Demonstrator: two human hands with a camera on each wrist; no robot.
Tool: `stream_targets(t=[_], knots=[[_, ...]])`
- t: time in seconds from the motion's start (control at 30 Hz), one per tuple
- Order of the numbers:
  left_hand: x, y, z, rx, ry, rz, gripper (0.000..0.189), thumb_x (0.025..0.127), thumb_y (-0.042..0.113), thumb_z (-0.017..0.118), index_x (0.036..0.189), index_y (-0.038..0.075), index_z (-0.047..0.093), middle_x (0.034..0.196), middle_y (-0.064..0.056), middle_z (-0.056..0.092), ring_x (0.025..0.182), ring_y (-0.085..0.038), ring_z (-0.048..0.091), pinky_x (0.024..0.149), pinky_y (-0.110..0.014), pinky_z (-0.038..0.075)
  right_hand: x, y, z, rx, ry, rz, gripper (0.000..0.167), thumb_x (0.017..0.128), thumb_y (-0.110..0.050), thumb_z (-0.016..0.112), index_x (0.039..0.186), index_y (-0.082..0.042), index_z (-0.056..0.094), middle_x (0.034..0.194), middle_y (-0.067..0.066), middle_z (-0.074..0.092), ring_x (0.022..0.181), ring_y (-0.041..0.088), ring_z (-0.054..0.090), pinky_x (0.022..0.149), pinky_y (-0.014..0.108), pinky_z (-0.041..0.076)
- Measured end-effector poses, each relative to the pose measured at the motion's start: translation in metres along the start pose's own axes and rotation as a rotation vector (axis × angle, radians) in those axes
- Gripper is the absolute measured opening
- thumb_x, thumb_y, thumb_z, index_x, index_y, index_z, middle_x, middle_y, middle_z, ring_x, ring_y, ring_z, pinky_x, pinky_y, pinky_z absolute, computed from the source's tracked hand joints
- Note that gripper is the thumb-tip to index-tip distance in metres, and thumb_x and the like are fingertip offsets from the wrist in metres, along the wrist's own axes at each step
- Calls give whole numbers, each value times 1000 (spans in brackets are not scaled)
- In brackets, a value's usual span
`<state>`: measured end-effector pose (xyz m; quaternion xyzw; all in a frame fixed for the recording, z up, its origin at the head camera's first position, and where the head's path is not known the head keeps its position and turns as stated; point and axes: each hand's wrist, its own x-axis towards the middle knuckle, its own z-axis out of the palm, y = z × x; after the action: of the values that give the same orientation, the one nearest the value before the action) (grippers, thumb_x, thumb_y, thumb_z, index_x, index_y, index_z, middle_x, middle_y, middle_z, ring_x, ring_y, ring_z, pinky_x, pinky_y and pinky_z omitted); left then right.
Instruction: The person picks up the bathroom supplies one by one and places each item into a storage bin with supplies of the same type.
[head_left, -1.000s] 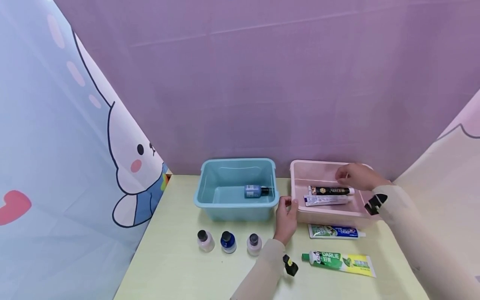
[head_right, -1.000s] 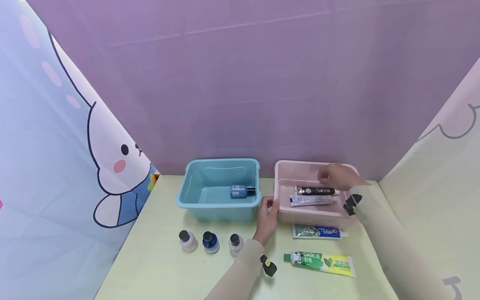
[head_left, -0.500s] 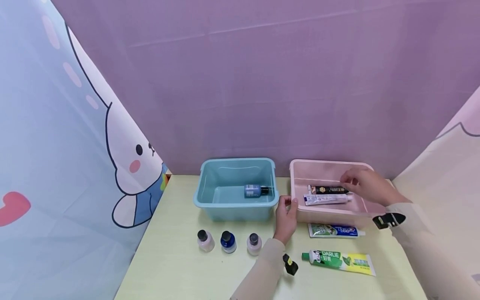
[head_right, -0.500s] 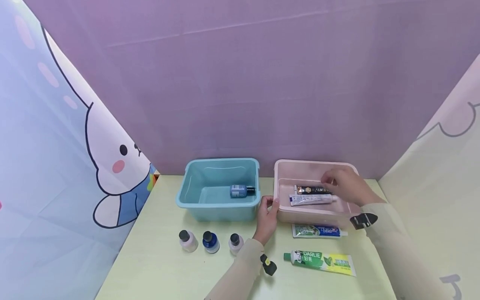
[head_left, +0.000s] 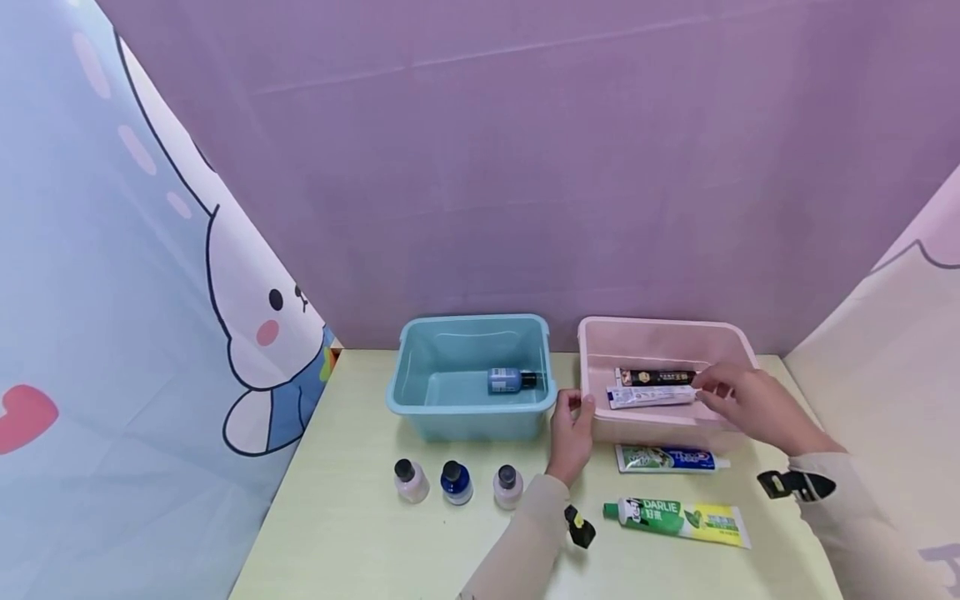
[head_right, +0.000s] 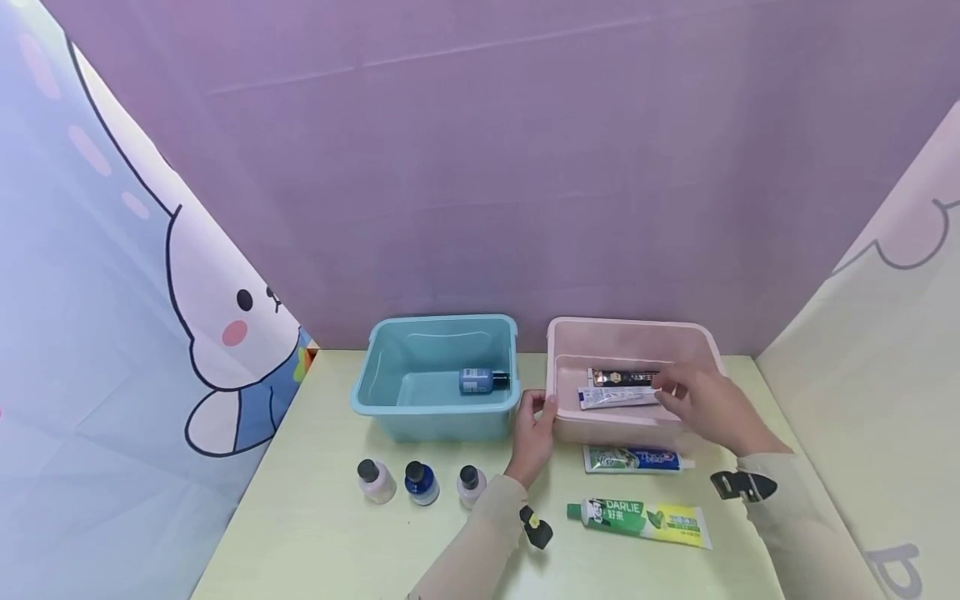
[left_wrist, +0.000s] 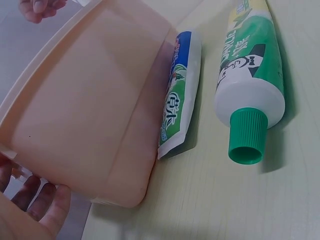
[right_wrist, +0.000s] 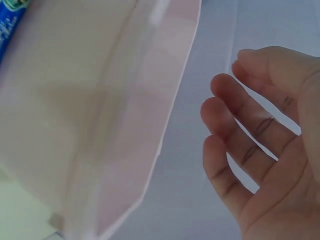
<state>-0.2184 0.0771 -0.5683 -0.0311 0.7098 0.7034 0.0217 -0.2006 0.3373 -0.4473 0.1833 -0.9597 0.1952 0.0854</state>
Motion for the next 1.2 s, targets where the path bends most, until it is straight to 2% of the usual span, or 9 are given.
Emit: stream_targets(t=[0.13, 0.27, 0.4, 0.6, 0.73, 0.83, 1.03, 1.2], knots=[[0, 1, 0, 1, -1, -3, 29, 107, 39, 52, 125, 17, 56, 128, 4, 59, 128, -18, 54, 111, -42, 50, -16, -2, 10, 8, 77, -19, 14, 87, -10, 80, 99, -17, 76, 84, -11, 66, 74, -3, 52, 63, 25, 47], [0, 2, 0, 5, -2, -23, 35, 106, 43, 52, 127, 16, 56, 130, 5, 59, 130, -18, 54, 112, -41, 50, -32, -4, 24, 36, 160, -29, 18, 84, -6, 81, 97, -16, 75, 85, -11, 67, 73, -7, 53, 62, 23, 49], [0, 2, 0, 6, -5, -30, 35, 105, 46, 53, 126, 18, 56, 131, 4, 59, 131, -19, 54, 111, -41, 50, -47, -8, 37, 80, 199, -2, 18, 83, -4, 81, 95, -15, 75, 85, -10, 69, 72, -8, 52, 60, 22, 48], [-1, 3, -1, 3, 2, -32, 27, 106, 44, 53, 122, 22, 56, 130, 4, 59, 131, -19, 54, 111, -42, 50, -64, -17, 55, 108, 131, 69, 17, 83, -6, 81, 95, -17, 74, 81, -15, 66, 72, -9, 51, 60, 21, 45], [-1, 3, 0, -2, 1, -33, 29, 106, 42, 53, 124, 20, 56, 131, 4, 59, 131, -19, 54, 110, -42, 51, -72, -19, 66, 112, 58, 125, 17, 85, -10, 81, 95, -21, 73, 85, -15, 67, 75, -8, 52, 62, 21, 45], [-1, 3, 1, -8, 1, -27, 29, 107, 39, 52, 125, 17, 56, 130, 3, 59, 131, -20, 54, 110, -42, 51, -77, -20, 75, 125, 8, 157, 15, 86, -14, 82, 97, -20, 74, 88, -15, 67, 76, -7, 52, 63, 22, 46], [-1, 3, 2, -7, 7, -15, 25, 107, 38, 53, 123, 19, 56, 129, 4, 59, 130, -19, 54, 111, -42, 50, -87, -19, 93, 133, -26, 159, 18, 83, -17, 85, 97, -21, 74, 91, -12, 66, 77, -4, 52, 64, 22, 46], [-1, 2, 1, -7, 13, -25, 24, 106, 40, 53, 121, 23, 57, 130, 4, 59, 130, -19, 54, 111, -42, 50, -95, -21, 108, 144, -73, 185, 23, 82, -25, 86, 100, -20, 74, 98, -9, 68, 84, 6, 59, 67, 26, 49]])
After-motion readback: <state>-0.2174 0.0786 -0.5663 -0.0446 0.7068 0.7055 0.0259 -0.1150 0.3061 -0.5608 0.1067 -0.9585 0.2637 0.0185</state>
